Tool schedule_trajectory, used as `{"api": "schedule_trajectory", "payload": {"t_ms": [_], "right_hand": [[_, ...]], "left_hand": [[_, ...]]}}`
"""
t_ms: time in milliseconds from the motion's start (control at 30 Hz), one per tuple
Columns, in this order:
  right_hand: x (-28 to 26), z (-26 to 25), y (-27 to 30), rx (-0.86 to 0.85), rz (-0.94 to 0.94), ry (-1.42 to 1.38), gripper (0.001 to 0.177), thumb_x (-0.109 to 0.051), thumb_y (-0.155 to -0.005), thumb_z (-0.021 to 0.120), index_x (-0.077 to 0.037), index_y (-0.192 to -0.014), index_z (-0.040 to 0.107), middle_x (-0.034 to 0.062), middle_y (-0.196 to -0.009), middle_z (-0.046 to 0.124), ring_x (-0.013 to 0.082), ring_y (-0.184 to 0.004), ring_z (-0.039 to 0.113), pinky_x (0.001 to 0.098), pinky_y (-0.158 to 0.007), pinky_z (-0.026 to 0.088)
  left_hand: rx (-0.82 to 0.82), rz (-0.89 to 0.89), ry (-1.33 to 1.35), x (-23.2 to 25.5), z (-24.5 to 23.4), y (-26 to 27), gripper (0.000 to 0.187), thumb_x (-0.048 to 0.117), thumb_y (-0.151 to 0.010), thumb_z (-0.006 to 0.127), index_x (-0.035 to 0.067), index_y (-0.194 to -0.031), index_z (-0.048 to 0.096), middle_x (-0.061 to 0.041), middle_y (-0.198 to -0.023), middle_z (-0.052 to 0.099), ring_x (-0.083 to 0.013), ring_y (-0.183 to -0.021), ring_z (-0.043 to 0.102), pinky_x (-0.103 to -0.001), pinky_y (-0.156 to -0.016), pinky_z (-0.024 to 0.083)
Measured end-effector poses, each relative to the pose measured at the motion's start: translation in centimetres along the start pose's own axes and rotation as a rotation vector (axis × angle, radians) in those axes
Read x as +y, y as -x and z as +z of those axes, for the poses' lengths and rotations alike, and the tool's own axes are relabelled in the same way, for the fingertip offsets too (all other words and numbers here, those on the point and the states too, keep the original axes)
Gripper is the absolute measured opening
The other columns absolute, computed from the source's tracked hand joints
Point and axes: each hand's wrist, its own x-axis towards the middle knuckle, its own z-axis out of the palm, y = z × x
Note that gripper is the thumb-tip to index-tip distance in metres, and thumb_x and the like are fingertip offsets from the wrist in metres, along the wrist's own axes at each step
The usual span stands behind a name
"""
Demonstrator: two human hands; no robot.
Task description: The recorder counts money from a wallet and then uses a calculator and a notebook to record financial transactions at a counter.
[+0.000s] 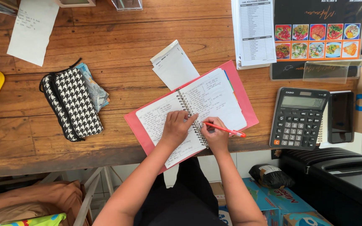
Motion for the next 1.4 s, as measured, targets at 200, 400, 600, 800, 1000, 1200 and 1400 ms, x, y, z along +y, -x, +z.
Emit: {"api": "schedule_trajectory", "payload": {"t_ms": [200, 400, 600, 800, 1000, 1200, 1400], "right_hand": [[0.1, 0.0, 0.0, 0.005, -0.01, 0.004, 0.013, -0.002, -0.084, 0.073, -0.002, -0.095, 0.067, 0.0076, -0.088, 0.069, 0.0142, -0.07, 0.071, 0.0272, -0.064, 0.058], [0.7, -0.1, 0.1, 0.009, -0.042, 0.006, 0.013, -0.002, -0.084, 0.074, -0.002, -0.095, 0.066, 0.0073, -0.087, 0.07, 0.0143, -0.072, 0.072, 0.0273, -0.066, 0.058], [0.2, -0.2, 0.0, -0.014, -0.038, -0.002, 0.013, -0.001, -0.084, 0.073, -0.002, -0.094, 0.067, 0.0076, -0.086, 0.07, 0.015, -0.072, 0.073, 0.0271, -0.066, 0.059], [0.5, 0.0, 0.0, 0.014, -0.058, 0.034, 0.014, -0.001, -0.083, 0.074, -0.002, -0.095, 0.066, 0.0074, -0.086, 0.068, 0.0157, -0.071, 0.071, 0.0275, -0.066, 0.058], [0.4, 0.0, 0.0, 0.01, -0.03, 0.019, 0.013, -0.001, -0.083, 0.073, -0.003, -0.094, 0.066, 0.0071, -0.086, 0.068, 0.0153, -0.07, 0.071, 0.0265, -0.065, 0.058], [3.5, -1.2, 0.3, -0.021, 0.168, -0.396, 0.009, -0.001, -0.096, 0.066, -0.001, -0.104, 0.062, 0.0109, -0.091, 0.072, 0.0173, -0.081, 0.074, 0.0305, -0.075, 0.062], [1.5, -5.5, -0.2, 0.09, 0.082, -0.534, 0.017, -0.011, -0.104, 0.046, -0.002, -0.114, 0.058, 0.0118, -0.097, 0.073, 0.0164, -0.08, 0.074, 0.0322, -0.069, 0.064]], "left_hand": [[0.018, 0.003, -0.004, 0.0, 0.0, -0.1, 0.046, -0.001, -0.08, 0.065, 0.018, -0.121, 0.073, -0.003, -0.101, 0.056, -0.0204, -0.099, 0.056, -0.039, -0.092, 0.043], [0.015, 0.001, 0.003, 0.0, 0.0, -0.1, 0.045, 0.0, -0.082, 0.066, 0.018, -0.123, 0.074, -0.003, -0.1, 0.055, -0.0205, -0.098, 0.056, -0.039, -0.091, 0.043], [0.016, -0.006, 0.008, 0.1, 0.0, 0.0, 0.044, -0.001, -0.082, 0.065, 0.018, -0.121, 0.073, -0.003, -0.1, 0.056, -0.0201, -0.099, 0.056, -0.039, -0.092, 0.043], [0.011, 0.001, 0.008, 0.0, -0.1, 0.0, 0.045, 0.0, -0.081, 0.066, 0.018, -0.122, 0.073, -0.003, -0.101, 0.056, -0.0202, -0.1, 0.056, -0.039, -0.092, 0.043], [0.003, -0.002, -0.003, 0.0, 0.0, -0.1, 0.05, -0.003, -0.077, 0.064, 0.018, -0.121, 0.074, -0.003, -0.1, 0.055, -0.0202, -0.099, 0.056, -0.039, -0.092, 0.043], [-0.003, 0.013, 0.023, 0.1, -0.1, 0.2, 0.047, -0.002, -0.079, 0.064, 0.018, -0.121, 0.073, -0.003, -0.099, 0.054, -0.0212, -0.098, 0.056, -0.04, -0.091, 0.043], [-0.03, -0.083, 0.04, 3.2, -1.9, -2.7, 0.048, -0.003, -0.072, 0.063, 0.022, -0.112, 0.076, -0.006, -0.1, 0.061, -0.0278, -0.099, 0.059, -0.042, -0.085, 0.044]]}}
